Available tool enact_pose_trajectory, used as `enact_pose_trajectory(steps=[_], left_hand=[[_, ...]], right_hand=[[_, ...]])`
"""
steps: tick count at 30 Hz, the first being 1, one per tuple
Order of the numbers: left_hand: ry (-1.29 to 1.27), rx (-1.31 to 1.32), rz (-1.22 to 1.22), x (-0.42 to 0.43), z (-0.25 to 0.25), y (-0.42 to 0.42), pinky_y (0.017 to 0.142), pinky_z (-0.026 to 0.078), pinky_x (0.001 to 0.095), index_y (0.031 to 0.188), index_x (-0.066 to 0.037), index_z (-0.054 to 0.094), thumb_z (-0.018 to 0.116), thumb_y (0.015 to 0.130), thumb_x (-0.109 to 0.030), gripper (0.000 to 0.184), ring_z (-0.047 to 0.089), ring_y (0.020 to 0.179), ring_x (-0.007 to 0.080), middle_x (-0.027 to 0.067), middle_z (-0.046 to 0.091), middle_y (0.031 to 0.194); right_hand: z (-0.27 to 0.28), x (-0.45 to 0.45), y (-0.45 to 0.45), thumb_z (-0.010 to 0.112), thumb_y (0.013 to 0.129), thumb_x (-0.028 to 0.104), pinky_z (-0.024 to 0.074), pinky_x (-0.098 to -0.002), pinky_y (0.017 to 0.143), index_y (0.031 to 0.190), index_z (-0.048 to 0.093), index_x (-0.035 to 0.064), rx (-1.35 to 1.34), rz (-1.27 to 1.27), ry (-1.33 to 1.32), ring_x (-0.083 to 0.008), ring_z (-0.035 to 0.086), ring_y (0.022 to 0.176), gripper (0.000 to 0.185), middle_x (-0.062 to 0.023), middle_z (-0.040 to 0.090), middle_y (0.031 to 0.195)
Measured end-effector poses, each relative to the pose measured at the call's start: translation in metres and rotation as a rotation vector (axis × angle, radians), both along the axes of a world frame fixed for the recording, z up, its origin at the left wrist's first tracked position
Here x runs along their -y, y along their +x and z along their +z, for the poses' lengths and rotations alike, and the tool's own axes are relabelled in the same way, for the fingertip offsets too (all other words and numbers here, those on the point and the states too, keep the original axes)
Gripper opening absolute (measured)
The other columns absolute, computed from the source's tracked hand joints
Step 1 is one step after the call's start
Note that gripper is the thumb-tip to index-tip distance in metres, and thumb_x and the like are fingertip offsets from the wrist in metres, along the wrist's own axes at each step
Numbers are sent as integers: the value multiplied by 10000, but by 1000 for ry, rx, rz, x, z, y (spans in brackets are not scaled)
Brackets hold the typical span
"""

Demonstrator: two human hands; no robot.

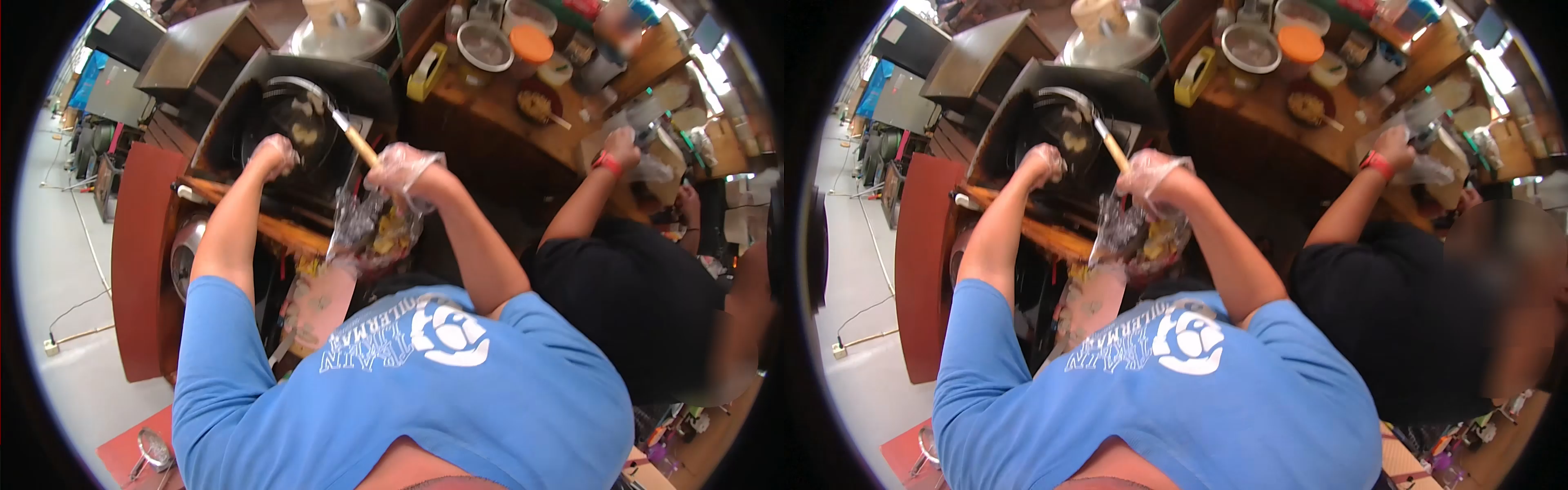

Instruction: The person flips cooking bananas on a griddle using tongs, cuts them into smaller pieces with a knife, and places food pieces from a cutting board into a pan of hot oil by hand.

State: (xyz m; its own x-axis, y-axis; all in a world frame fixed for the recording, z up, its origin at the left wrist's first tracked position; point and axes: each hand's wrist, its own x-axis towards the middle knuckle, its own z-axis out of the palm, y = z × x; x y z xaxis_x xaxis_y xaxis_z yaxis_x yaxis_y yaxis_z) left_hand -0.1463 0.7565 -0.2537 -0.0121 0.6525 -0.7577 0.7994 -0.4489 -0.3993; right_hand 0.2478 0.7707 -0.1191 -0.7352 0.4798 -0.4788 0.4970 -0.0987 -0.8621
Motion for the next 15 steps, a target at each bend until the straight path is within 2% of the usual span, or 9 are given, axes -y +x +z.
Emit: enact_pose_trajectory(steps=[1,3,4,6,7,9,13,14,15], left_hand=[[60,54,33,1,-15,-14,704,591,318,743,-249,764,864,577,-125,230,740,838,191,-39,758,827],[-55,28,-39,-3,4,2,716,590,341,796,-233,801,817,653,-213,146,735,817,159,-24,771,840],[-138,7,-11,-6,10,5,733,593,353,900,-208,814,779,718,-222,186,737,840,172,-5,776,872],[-103,13,410,-3,63,37,780,604,389,985,-161,801,713,811,-287,232,741,907,229,46,775,963],[-143,-32,102,-2,62,30,790,603,401,995,-141,795,693,822,-310,262,740,921,240,81,768,985],[49,60,395,7,84,37,782,601,400,1001,-127,791,673,836,-320,281,736,939,266,108,760,992],[237,212,556,7,37,-17,784,599,390,980,-82,781,805,736,-230,287,731,923,279,117,757,991],[163,116,412,7,35,-18,736,584,346,924,-157,792,692,854,-349,228,723,840,215,52,761,926],[177,119,424,7,34,-21,736,584,346,924,-157,792,692,854,-349,228,723,840,215,52,761,926]], right_hand=[[9,3,2,696,803,286,546,-352,515,780,692,-42,32,2,-5,-189,649,548,329,-93,663,658],[-31,-4,-1,698,803,274,556,-355,485,799,691,-40,-182,55,224,-206,654,523,314,-94,661,656],[-22,-4,-1,700,806,264,553,-354,475,796,686,-37,-127,42,157,-207,650,514,302,-92,659,654],[-4,-1,-2,706,809,245,545,-355,449,785,677,-32,-56,5,48,-207,641,497,279,-89,651,645],[2,2,-2,711,809,236,540,-355,434,777,671,-28,-42,-18,6,-207,636,487,269,-87,645,639],[9,5,1,727,804,236,535,-354,418,778,666,-33,-62,-56,-48,-211,632,480,276,-86,633,625],[10,5,2,758,811,235,520,-340,382,808,662,-29,-96,-51,-113,-208,623,460,282,-88,622,627],[9,5,0,761,816,224,519,-331,378,802,661,-22,-82,-52,-97,-206,623,459,265,-85,625,634],[9,7,2,724,812,187,524,-365,395,751,620,-33,-127,-62,-126,-221,601,432,251,-91,605,610]])
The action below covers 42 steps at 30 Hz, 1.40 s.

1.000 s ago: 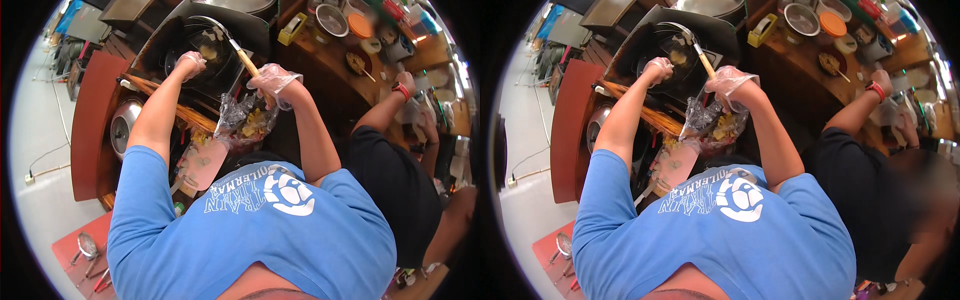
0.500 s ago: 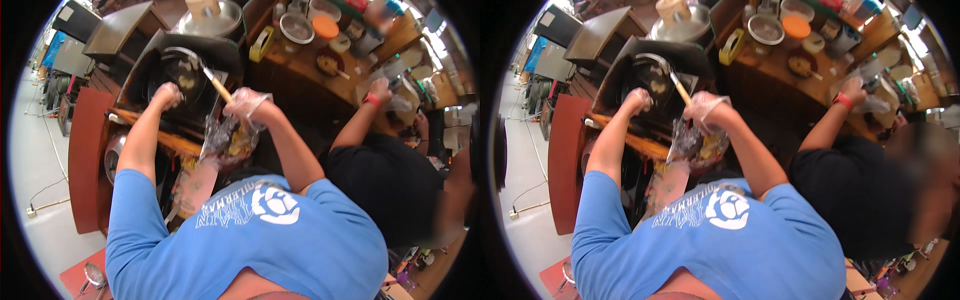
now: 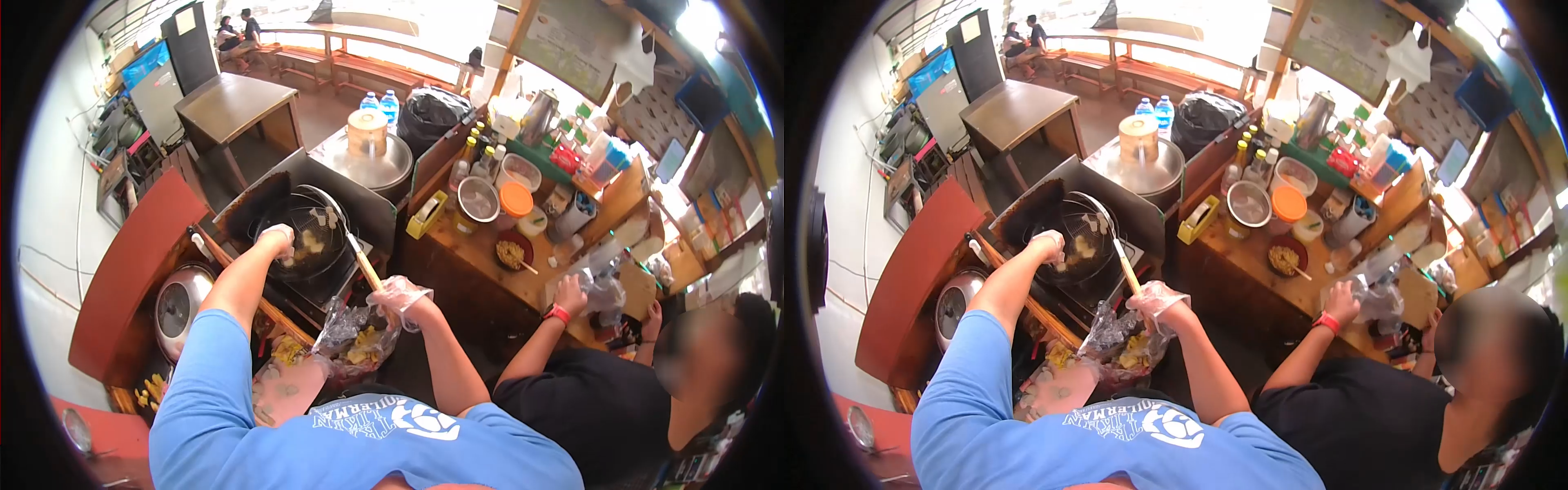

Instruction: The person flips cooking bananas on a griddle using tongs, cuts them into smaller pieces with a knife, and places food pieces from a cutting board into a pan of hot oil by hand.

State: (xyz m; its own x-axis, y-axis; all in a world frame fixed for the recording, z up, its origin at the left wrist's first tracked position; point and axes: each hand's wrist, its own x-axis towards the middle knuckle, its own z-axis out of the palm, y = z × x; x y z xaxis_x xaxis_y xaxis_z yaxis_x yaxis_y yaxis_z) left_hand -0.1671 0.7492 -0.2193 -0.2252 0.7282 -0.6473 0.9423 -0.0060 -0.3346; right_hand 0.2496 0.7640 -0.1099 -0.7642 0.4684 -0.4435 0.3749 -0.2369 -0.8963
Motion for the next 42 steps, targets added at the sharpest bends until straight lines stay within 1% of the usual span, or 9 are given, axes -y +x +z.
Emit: enact_pose_trajectory(steps=[4,6,13,17,20,25,29,36,42], left_hand=[[-16,24,-1,-1,-4,-4,748,583,340,973,-163,783,695,853,-331,224,722,881,223,42,760,961],[68,121,162,0,-6,-3,739,610,400,957,-77,780,828,693,-146,277,735,920,258,97,761,979],[-107,35,20,-2,-16,-12,723,616,390,1047,-121,743,790,769,-211,296,724,880,227,26,749,993],[1,99,28,16,16,-6,692,585,351,877,-114,775,751,830,-324,217,707,766,191,18,749,833],[-39,52,-24,13,10,-15,714,586,362,894,-106,778,798,772,-345,269,723,807,216,45,756,854],[-136,0,-99,12,34,-9,759,597,331,1010,-95,756,757,859,-337,285,719,921,168,-7,761,1004],[-117,18,-107,19,24,-19,770,580,323,1028,-90,752,799,827,-337,323,710,906,160,-6,762,1005],[5,282,276,25,32,-15,787,567,364,1063,-126,738,898,696,-367,467,700,910,215,12,753,981],[119,304,229,25,10,-45,740,572,361,1026,-117,746,875,646,-190,407,706,846,201,55,754,942]], right_hand=[[-4,1,-2,730,822,192,538,-371,407,771,624,-22,67,2,-23,-222,589,426,244,-88,600,620],[-9,1,-4,732,825,194,542,-373,410,780,627,-21,79,5,-38,-222,590,433,243,-89,601,630],[-6,4,-4,743,824,200,541,-378,415,784,627,-17,93,-4,-8,-221,607,487,249,-83,612,664],[3,9,-5,718,822,184,547,-340,418,788,630,-11,119,-26,-12,-182,597,460,217,-63,622,661],[4,11,-5,712,840,179,534,-337,406,827,625,-7,131,-37,-15,-184,584,441,206,-62,616,660],[1,9,-7,708,857,191,565,-365,441,865,608,-16,154,-20,-9,-204,609,480,230,-78,614,679],[2,11,-6,718,844,187,551,-358,434,850,616,-22,156,-32,-21,-202,604,476,232,-77,616,674],[-2,8,-2,722,837,177,553,-371,435,847,615,-31,90,-13,-42,-220,612,488,235,-93,616,672],[-14,8,0,683,867,180,543,-358,426,853,611,-11,72,15,-14,-207,601,470,204,-77,614,680]])
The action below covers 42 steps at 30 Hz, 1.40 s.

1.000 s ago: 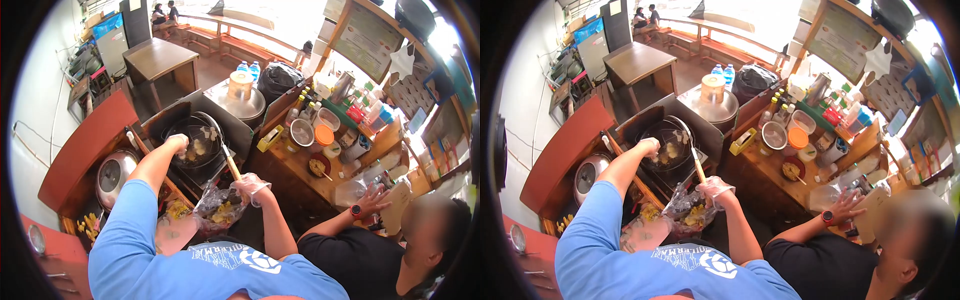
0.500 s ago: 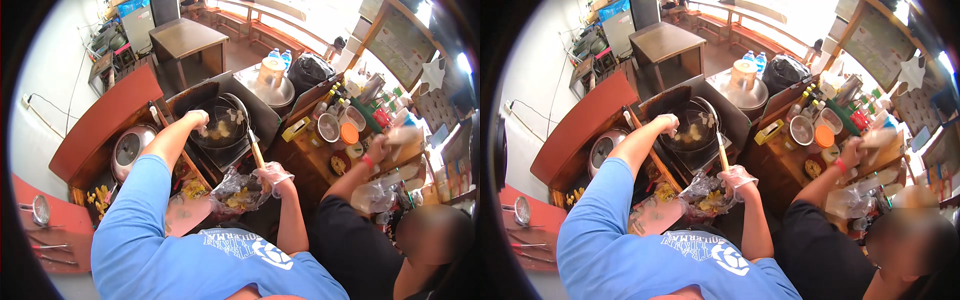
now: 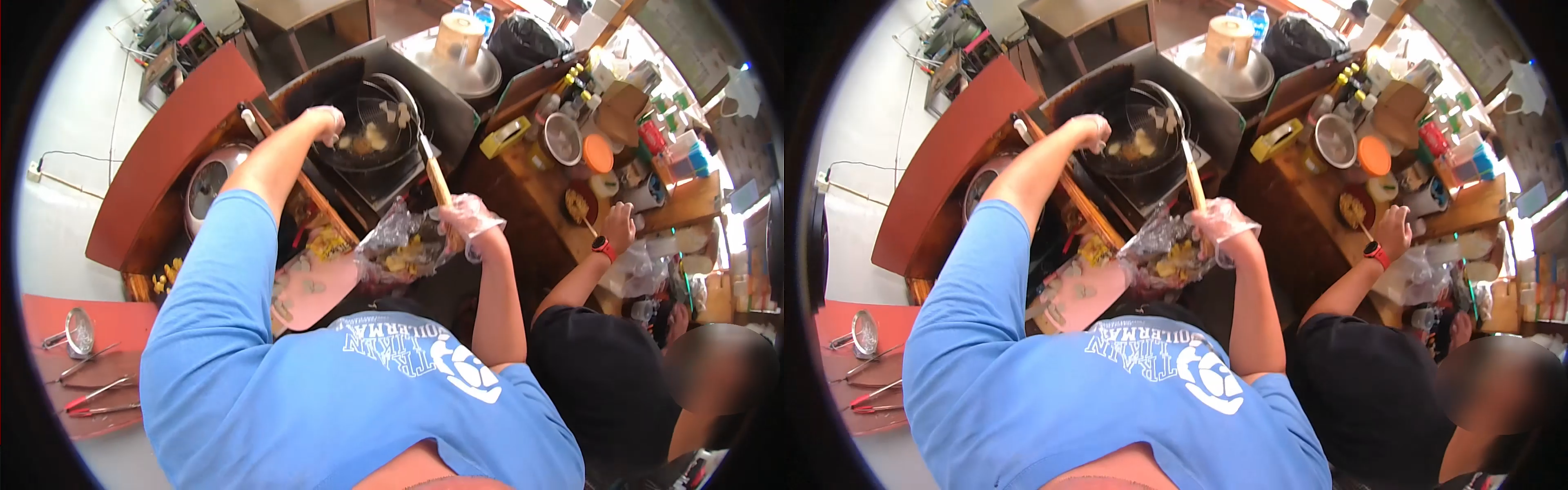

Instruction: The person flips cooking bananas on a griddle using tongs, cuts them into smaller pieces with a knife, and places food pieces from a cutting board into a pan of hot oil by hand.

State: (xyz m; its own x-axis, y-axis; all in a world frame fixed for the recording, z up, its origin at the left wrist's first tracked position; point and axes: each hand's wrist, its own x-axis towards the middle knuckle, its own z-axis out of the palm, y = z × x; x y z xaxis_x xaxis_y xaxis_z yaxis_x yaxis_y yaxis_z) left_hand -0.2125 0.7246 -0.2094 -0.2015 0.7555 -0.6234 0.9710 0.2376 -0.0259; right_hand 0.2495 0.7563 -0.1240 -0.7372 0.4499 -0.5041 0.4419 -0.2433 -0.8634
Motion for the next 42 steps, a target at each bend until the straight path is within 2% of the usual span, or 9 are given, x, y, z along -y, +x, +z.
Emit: enact_pose_trajectory(steps=[10,20,24,32,36,37,38,40,42], left_hand=[[-91,-122,-20,-1,3,2,698,565,366,928,-78,740,745,688,-49,241,708,833,249,77,738,875],[165,-241,88,-21,3,-3,927,558,382,1047,-98,704,799,742,-38,325,666,1128,287,113,713,1119],[162,-315,65,-33,7,-14,893,558,425,1029,-68,706,787,772,-102,271,673,1098,344,192,701,1123],[253,-273,168,-19,37,-8,902,552,443,1044,4,724,798,812,-264,362,667,1074,389,245,685,1109],[78,-263,183,-12,46,17,875,564,430,1068,-68,743,764,839,-239,287,705,1019,337,177,723,1092],[95,-256,126,-4,51,29,873,570,429,1044,-59,752,730,827,-168,243,705,994,353,175,729,1064],[-86,-439,-482,-7,16,4,848,586,412,999,-72,775,721,794,-125,219,721,959,328,132,751,1013],[-224,-559,-982,0,5,9,838,594,380,964,-98,791,722,784,-132,196,732,954,289,83,764,987],[-276,-458,-1143,1,-5,20,836,594,347,950,-117,796,736,776,-148,187,735,958,262,72,767,985]], right_hand=[[3,2,5,688,849,170,548,-351,421,783,617,-20,-87,-38,-50,-192,605,497,213,-72,603,664],[9,5,4,685,833,222,541,-355,428,784,636,-35,-23,6,68,-190,598,488,267,-78,603,635],[2,4,2,675,829,250,559,-370,455,812,646,-57,17,55,255,-202,629,534,309,-101,614,647],[3,7,2,679,828,223,554,-355,419,817,638,-69,-37,-20,50,-210,631,521,295,-96,613,664],[1,6,0,708,811,252,546,-376,492,798,654,-86,-33,-9,122,-197,635,549,343,-118,630,657],[4,6,0,712,809,256,546,-382,508,801,663,-86,-14,-2,131,-199,634,551,346,-120,634,660],[6,7,0,716,806,259,546,-388,525,804,672,-87,4,4,140,-201,634,553,349,-123,639,664],[8,7,2,716,807,259,546,-389,522,812,677,-85,-52,29,150,-208,634,553,347,-121,640,664],[12,7,3,717,808,259,546,-391,519,819,682,-84,-108,51,163,-215,635,552,345,-119,640,664]])
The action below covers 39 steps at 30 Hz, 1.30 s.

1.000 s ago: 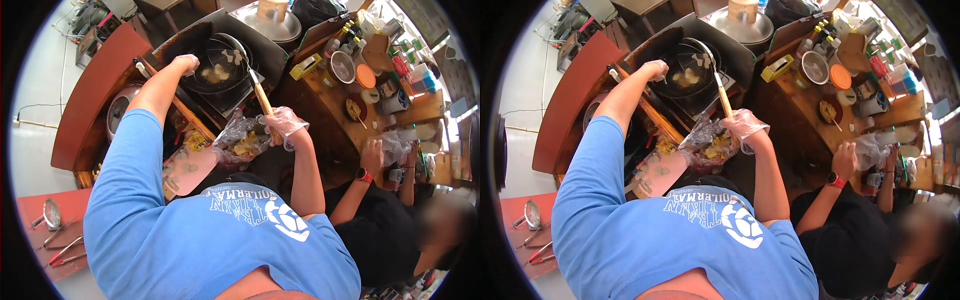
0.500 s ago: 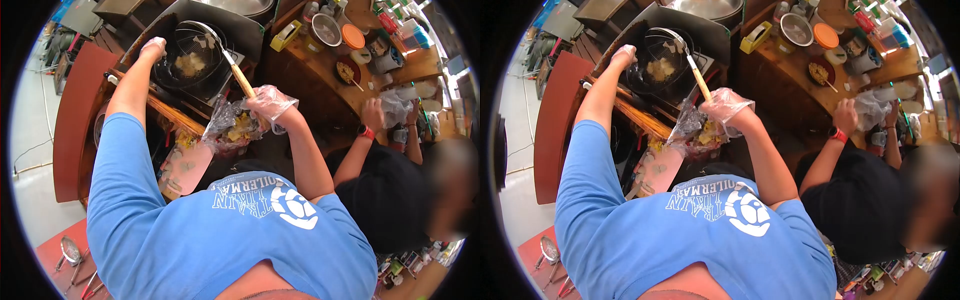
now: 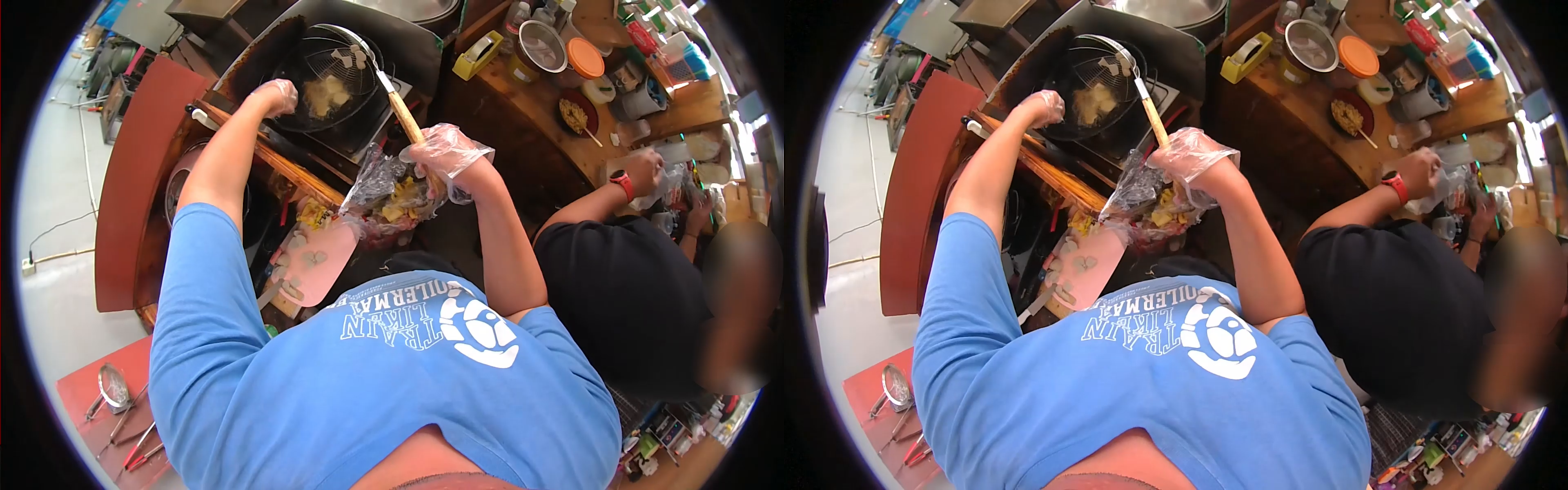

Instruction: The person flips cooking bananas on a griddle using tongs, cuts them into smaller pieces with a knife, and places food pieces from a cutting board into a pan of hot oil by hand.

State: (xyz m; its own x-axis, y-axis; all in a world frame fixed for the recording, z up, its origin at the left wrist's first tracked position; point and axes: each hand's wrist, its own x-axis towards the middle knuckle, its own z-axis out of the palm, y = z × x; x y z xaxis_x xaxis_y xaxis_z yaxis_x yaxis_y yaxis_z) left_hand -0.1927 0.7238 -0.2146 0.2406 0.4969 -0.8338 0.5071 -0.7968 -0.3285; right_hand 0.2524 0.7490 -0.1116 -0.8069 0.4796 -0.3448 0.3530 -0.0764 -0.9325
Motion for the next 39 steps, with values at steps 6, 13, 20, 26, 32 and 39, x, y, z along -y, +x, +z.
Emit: enact_pose_trajectory(steps=[6,13,20,26,32,39], left_hand=[[230,435,640,1,-26,25,849,571,355,1024,-95,768,715,813,-215,248,723,985,276,137,738,1068],[443,600,1030,-7,34,90,834,541,405,947,-41,753,657,894,-405,380,695,889,335,168,728,921],[365,268,452,-8,-5,-5,772,578,390,871,-101,745,523,939,-321,319,725,868,282,101,740,850],[299,312,1398,12,29,37,523,545,377,720,-34,705,625,891,-324,346,643,523,229,80,666,630],[11,215,405,-21,-36,36,772,588,401,1066,-120,722,584,916,-327,291,733,884,251,103,737,847],[387,506,1054,-24,-10,92,894,525,432,1050,-57,751,512,963,-567,570,689,1006,345,157,735,1017]], right_hand=[[-10,-1,-1,712,807,207,548,-362,480,801,674,-80,-130,106,245,-209,628,531,290,-129,639,662],[-6,-1,-4,744,820,173,543,-329,386,777,642,-22,-18,-66,-30,-179,599,457,225,-52,602,637],[-12,-7,-2,744,818,176,550,-332,388,785,644,-22,-130,-52,-77,-183,604,471,225,-58,605,650],[-19,-14,-6,750,807,186,534,-340,384,772,641,-23,-121,44,158,-182,591,470,239,-59,597,642],[-26,-24,-7,758,798,192,533,-344,388,756,633,-25,-173,72,160,-194,595,463,254,-63,597,639],[17,-15,-5,722,840,169,545,-336,412,841,605,-6,95,-92,-120,-169,593,470,209,-49,598,658]])
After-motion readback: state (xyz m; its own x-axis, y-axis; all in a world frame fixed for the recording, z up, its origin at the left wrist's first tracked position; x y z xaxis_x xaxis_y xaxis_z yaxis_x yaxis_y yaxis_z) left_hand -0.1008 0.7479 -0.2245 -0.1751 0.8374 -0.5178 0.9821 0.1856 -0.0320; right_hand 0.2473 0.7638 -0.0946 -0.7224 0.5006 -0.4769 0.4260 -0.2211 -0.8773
